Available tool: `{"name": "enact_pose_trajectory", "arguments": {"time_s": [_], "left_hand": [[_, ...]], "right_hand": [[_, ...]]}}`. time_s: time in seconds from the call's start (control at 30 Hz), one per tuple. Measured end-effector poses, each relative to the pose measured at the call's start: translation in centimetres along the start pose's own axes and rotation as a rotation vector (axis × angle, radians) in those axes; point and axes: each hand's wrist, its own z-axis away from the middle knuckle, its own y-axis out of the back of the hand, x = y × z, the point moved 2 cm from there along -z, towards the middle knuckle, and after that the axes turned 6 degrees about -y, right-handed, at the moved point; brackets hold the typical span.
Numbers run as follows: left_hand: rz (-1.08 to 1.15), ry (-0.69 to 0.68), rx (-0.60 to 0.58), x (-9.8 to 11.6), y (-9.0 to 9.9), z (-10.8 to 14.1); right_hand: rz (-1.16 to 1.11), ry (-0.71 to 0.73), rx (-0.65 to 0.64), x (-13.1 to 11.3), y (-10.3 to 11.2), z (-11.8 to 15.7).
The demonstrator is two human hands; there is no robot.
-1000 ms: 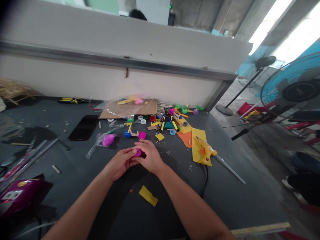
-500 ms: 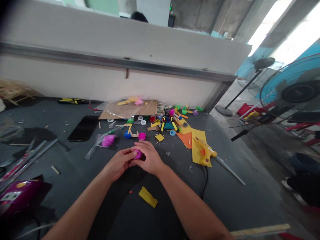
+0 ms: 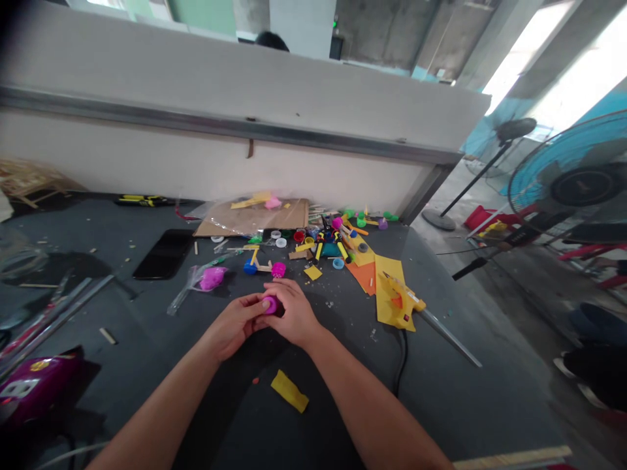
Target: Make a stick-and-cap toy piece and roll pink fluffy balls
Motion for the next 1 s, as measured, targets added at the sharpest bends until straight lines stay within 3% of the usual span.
{"name": "enact_pose_trajectory", "arguments": {"time_s": [0.1,0.27,0.4,0.53,0.67,1.0], "left_hand": [[-0.022,-0.004,-0.009,-0.02,0.01,0.01],[0.004,0.005,-0.028,-0.03,-0.05,0.06],[-0.019,0.024,-0.022,-0.03,0.00,0.05],[-0.002,0.017,-0.011,0.08,0.02,0.03],[-0.031,0.014,-0.007,0.12,0.05,0.01],[-0.019,0.009,-0.007,0.07,-0.01,0.11]], "right_hand": [[0.004,0.032,-0.041,-0.06,-0.12,0.00],[0.014,0.017,0.004,0.01,0.01,-0.03],[0.032,0.034,-0.054,-0.07,0.03,-0.03],[0.030,0.002,-0.003,-0.06,0.16,-0.04],[0.042,0.032,-0.052,-0.03,0.10,-0.01],[0.028,0.040,-0.029,-0.26,0.30,0.01]]}}
